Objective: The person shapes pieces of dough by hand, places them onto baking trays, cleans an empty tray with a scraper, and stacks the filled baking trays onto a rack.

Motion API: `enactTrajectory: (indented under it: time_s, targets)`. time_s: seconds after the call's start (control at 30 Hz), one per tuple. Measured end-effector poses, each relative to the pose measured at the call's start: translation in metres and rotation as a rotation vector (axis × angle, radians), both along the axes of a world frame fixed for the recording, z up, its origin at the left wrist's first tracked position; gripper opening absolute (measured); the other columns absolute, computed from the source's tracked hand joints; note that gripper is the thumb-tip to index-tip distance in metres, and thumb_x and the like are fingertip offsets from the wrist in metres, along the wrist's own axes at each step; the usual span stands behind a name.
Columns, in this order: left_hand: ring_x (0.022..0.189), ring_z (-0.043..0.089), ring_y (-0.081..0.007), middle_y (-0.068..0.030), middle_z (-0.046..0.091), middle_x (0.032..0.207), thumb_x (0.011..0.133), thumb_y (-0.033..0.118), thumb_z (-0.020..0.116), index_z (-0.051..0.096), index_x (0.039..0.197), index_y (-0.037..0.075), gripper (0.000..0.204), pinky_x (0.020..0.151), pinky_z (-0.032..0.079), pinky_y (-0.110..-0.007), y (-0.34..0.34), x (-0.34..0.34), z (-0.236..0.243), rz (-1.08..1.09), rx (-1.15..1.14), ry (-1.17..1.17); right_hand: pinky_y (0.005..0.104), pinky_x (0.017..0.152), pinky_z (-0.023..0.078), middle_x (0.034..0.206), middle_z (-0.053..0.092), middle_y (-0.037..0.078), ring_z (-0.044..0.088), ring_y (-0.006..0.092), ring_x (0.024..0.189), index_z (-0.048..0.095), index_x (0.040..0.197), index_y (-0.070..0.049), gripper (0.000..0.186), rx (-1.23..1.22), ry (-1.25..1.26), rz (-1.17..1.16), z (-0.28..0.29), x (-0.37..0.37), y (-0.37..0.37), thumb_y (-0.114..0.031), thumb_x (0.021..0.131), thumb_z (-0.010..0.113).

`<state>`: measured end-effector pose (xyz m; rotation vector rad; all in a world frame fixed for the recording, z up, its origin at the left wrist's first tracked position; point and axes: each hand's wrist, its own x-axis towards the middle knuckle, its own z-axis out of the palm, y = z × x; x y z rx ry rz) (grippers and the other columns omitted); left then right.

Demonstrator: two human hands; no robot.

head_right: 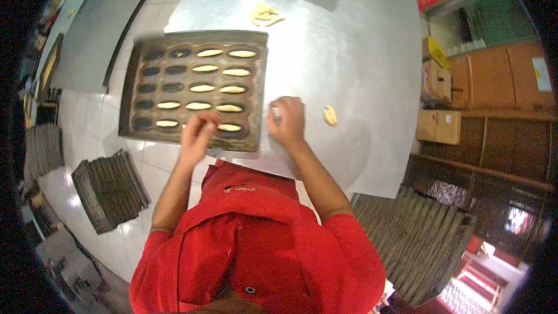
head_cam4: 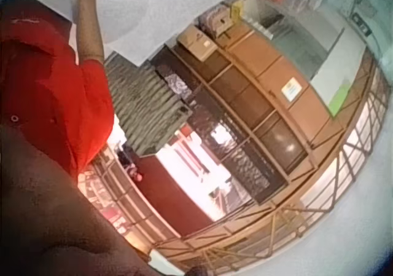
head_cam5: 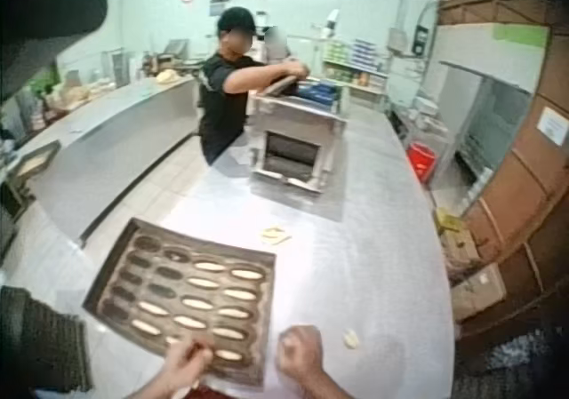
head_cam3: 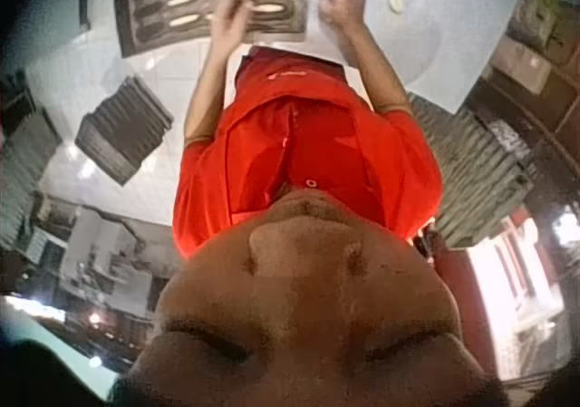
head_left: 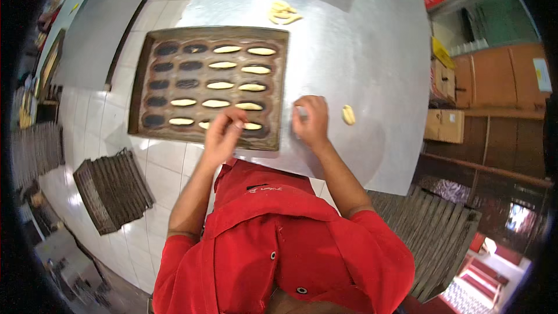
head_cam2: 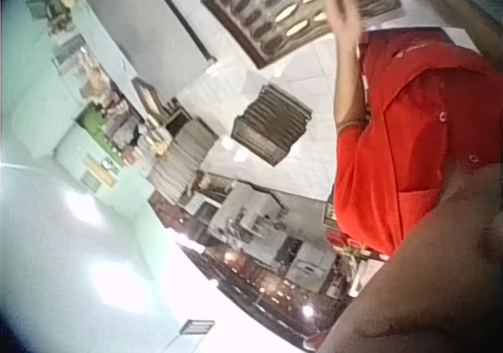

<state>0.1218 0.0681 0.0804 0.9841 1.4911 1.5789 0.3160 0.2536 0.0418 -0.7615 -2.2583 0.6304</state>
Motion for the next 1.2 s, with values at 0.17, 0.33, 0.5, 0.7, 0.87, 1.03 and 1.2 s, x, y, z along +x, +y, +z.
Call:
enactTrajectory:
  time_s: [0.17, 0.33, 0.5, 0.7, 0.87, 1.03, 1.2]
  targets:
    - [0.079, 0.064, -0.0176, -0.0109, 0.068, 0.089, 0.092, 0.009, 0.063, 0.065, 0.106, 0.0, 0.017, 0.071, 0.051, -0.031, 0.079, 0.119, -0.007, -0.325, -0.063, 0.242, 0.047, 0.087, 0.043, 0.1, 0.063, 0.013, 0.057, 0.0335, 0.097, 0.066, 0.094, -0.006, 0.017, 0.036, -0.172, -0.661, -0.039, 0.117, 0.045, -0.016, 0.081, 0.069]
    - [0.076, 0.064, -0.0192, -0.0135, 0.069, 0.091, 0.093, 0.014, 0.065, 0.065, 0.11, -0.003, 0.025, 0.068, 0.05, -0.031, 0.173, 0.196, -0.086, -0.131, -0.257, 0.286, 0.0409, 0.083, 0.048, 0.094, 0.065, 0.009, 0.06, 0.0275, 0.091, 0.064, 0.105, -0.004, 0.025, -0.234, -0.167, -0.433, -0.061, 0.139, 0.062, -0.018, 0.085, 0.07]
    - [0.084, 0.063, -0.0159, -0.0102, 0.068, 0.096, 0.1, 0.017, 0.058, 0.063, 0.115, -0.005, 0.027, 0.076, 0.051, -0.027, 0.193, 0.221, -0.081, 0.009, -0.318, -0.361, 0.0243, 0.072, 0.048, 0.095, 0.067, 0.007, 0.06, 0.0114, 0.079, 0.061, 0.103, 0.001, 0.015, -1.218, 0.669, -0.36, -0.052, 0.142, 0.051, -0.013, 0.099, 0.059]
    - [0.088, 0.058, -0.0157, -0.0047, 0.062, 0.103, 0.099, 0.022, 0.062, 0.065, 0.123, 0.005, 0.029, 0.075, 0.045, -0.034, 0.133, 0.196, -0.073, 0.181, -0.211, 0.022, 0.0363, 0.084, 0.048, 0.104, 0.066, 0.01, 0.059, 0.0217, 0.094, 0.064, 0.106, -0.001, 0.017, -0.445, 0.233, -0.323, -0.036, 0.208, 0.053, -0.008, 0.091, 0.063]
    - [0.095, 0.051, -0.0244, -0.0072, 0.052, 0.096, 0.085, 0.03, 0.069, 0.068, 0.128, 0.026, 0.044, 0.077, 0.031, -0.045, 0.117, 0.179, -0.048, -0.079, -0.335, 1.293, 0.0484, 0.099, 0.04, 0.12, 0.059, 0.019, 0.053, 0.0356, 0.114, 0.066, 0.111, -0.002, 0.029, 0.037, -0.243, -0.105, -0.03, 0.235, 0.065, -0.012, 0.084, 0.067]
    - [0.115, 0.048, -0.0313, -0.0169, 0.051, 0.126, 0.088, 0.038, 0.061, 0.055, 0.141, 0.022, 0.055, 0.093, 0.033, -0.056, 0.18, 0.175, -0.054, 0.077, -0.314, 1.412, 0.0549, 0.112, 0.029, 0.14, 0.049, 0.025, 0.04, 0.0391, 0.135, 0.055, 0.13, 0.005, 0.054, 0.046, -0.278, -0.204, -0.034, 0.182, 0.099, -0.03, 0.091, 0.062]
    - [0.151, 0.017, -0.0391, -0.0239, 0.022, 0.161, 0.093, 0.033, 0.054, 0.035, 0.152, 0.005, 0.068, 0.116, 0.016, -0.065, 0.123, 0.198, -0.093, -0.136, -0.408, 1.293, 0.0558, 0.12, 0.017, 0.156, 0.028, 0.03, 0.02, 0.0408, 0.149, 0.034, 0.147, 0.011, 0.082, 0.106, -0.582, 0.074, -0.047, 0.195, 0.016, -0.046, 0.092, 0.057]
